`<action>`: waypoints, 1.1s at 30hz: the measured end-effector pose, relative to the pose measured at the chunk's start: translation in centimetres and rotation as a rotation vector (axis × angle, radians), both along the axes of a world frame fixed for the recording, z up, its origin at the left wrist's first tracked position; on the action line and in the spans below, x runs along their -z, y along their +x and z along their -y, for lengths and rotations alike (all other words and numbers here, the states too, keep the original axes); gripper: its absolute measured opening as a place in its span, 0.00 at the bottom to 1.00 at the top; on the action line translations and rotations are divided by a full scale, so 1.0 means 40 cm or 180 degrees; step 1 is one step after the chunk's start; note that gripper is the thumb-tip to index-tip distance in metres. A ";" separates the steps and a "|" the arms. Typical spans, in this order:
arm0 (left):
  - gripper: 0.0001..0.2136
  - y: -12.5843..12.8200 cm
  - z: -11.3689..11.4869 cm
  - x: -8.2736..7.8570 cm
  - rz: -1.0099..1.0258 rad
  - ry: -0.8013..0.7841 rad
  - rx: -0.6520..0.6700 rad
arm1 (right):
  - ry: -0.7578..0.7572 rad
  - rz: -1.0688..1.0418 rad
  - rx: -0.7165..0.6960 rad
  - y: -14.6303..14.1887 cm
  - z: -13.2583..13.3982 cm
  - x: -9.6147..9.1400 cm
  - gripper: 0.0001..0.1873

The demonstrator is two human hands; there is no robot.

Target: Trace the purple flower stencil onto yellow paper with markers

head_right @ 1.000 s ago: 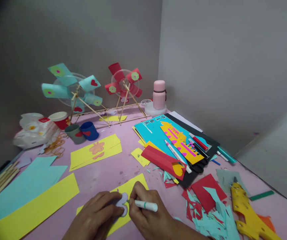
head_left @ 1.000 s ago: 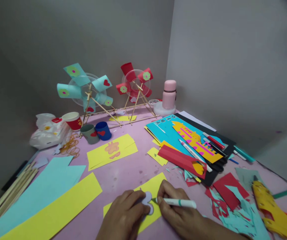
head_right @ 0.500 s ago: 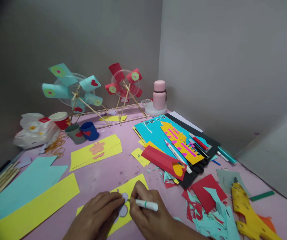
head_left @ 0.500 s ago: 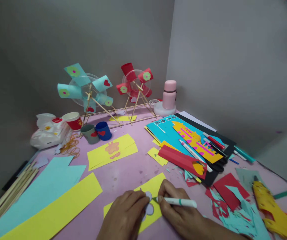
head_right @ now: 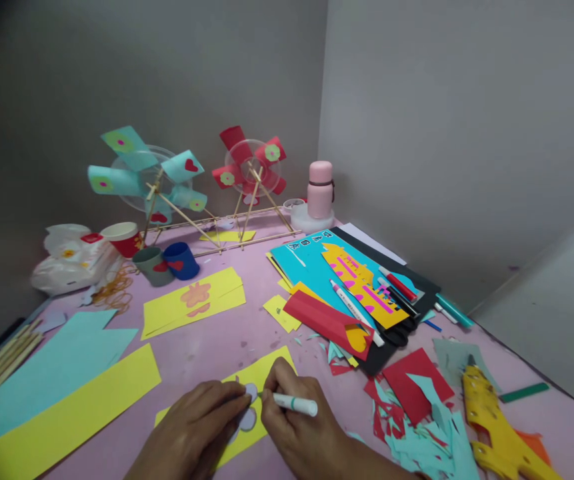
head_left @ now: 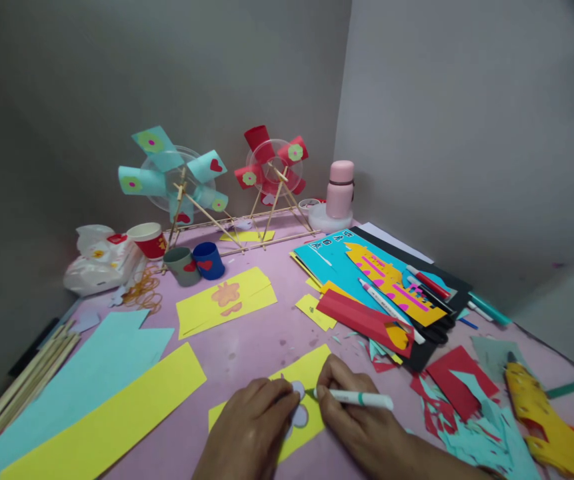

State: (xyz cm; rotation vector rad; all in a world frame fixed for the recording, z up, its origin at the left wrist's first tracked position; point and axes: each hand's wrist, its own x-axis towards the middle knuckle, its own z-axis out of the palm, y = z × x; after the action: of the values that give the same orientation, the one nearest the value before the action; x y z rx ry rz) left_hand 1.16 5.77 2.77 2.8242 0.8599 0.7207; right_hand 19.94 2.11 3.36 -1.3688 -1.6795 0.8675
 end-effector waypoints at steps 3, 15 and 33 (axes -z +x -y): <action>0.13 -0.001 -0.001 -0.005 -0.0015 0.0010 0.0037 | -0.0054 -0.0056 0.0008 0.000 0.000 0.001 0.07; 0.15 -0.011 0.001 -0.003 -0.0086 0.0035 0.0071 | -0.0077 -0.0062 0.0002 -0.003 -0.005 0.001 0.09; 0.12 -0.002 0.000 0.005 0.0072 0.0137 -0.0005 | 0.0093 0.0018 -0.0116 -0.012 -0.024 0.010 0.10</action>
State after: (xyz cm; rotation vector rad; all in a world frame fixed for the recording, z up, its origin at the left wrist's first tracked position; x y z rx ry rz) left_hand 1.10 5.77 2.58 2.8475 0.8535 0.7791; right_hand 19.46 3.07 2.95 -1.3260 -1.7199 0.8573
